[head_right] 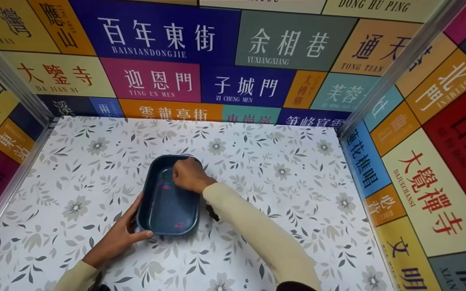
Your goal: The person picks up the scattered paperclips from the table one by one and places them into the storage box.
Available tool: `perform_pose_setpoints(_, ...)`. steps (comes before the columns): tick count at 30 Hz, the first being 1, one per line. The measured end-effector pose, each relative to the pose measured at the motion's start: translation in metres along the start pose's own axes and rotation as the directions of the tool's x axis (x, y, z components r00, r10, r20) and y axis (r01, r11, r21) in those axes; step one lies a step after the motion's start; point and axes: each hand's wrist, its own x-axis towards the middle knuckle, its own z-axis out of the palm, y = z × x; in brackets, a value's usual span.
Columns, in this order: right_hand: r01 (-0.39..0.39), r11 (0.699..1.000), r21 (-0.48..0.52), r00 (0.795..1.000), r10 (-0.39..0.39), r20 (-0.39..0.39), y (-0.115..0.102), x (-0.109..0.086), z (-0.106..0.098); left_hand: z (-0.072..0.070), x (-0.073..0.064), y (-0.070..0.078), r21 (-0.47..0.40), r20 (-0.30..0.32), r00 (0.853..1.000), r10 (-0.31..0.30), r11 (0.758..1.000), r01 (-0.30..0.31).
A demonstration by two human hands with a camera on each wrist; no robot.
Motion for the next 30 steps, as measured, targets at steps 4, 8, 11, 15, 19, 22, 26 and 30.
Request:
perform_pose_setpoints(4, -0.005, 1.0, 0.004, 1.0, 0.005, 0.002, -0.001, -0.001, 0.0, 0.0, 0.001, 0.0, 0.012, 0.002, 1.0, 0.001, 1.0, -0.001)
perform_pose_setpoints(8, -0.035, 0.999, 0.041, 0.999, 0.035, 0.006, -0.002, -0.006, -0.001, 0.0, 0.002, 0.0, 0.016, 0.006, 1.0, 0.007, 1.0, -0.007)
perform_pose_setpoints(11, -0.063, 0.996, 0.066, 0.998, 0.064, -0.002, -0.004, -0.012, -0.004, 0.0, 0.002, 0.0, 0.012, 0.013, 1.0, 0.002, 1.0, -0.002)
perform_pose_setpoints(15, -0.109, 0.989, 0.097, 0.994, 0.111, -0.013, -0.005, -0.025, -0.01, -0.001, 0.001, 0.0, -0.022, 0.022, 1.0, -0.012, 1.0, 0.012)
perform_pose_setpoints(19, -0.138, 0.982, 0.126, 0.989, 0.143, -0.036, -0.003, -0.04, -0.015, -0.005, -0.001, 0.003, -0.021, 0.01, 1.0, -0.015, 1.0, 0.015)
perform_pose_setpoints(22, -0.146, 0.98, 0.136, 0.985, 0.157, -0.073, 0.0, -0.051, -0.02, -0.008, -0.001, 0.008, 0.028, -0.008, 1.0, -0.001, 1.0, 0.001)
perform_pose_setpoints(26, -0.153, 0.978, 0.139, 0.977, 0.171, -0.127, 0.003, -0.067, -0.027, -0.011, 0.003, 0.02, 0.118, -0.04, 0.997, 0.068, 0.991, -0.063)
perform_pose_setpoints(30, -0.152, 0.981, 0.121, 0.97, 0.171, -0.17, 0.006, -0.084, -0.031, -0.01, 0.011, 0.033, 0.248, -0.064, 0.987, 0.148, 0.96, -0.128)
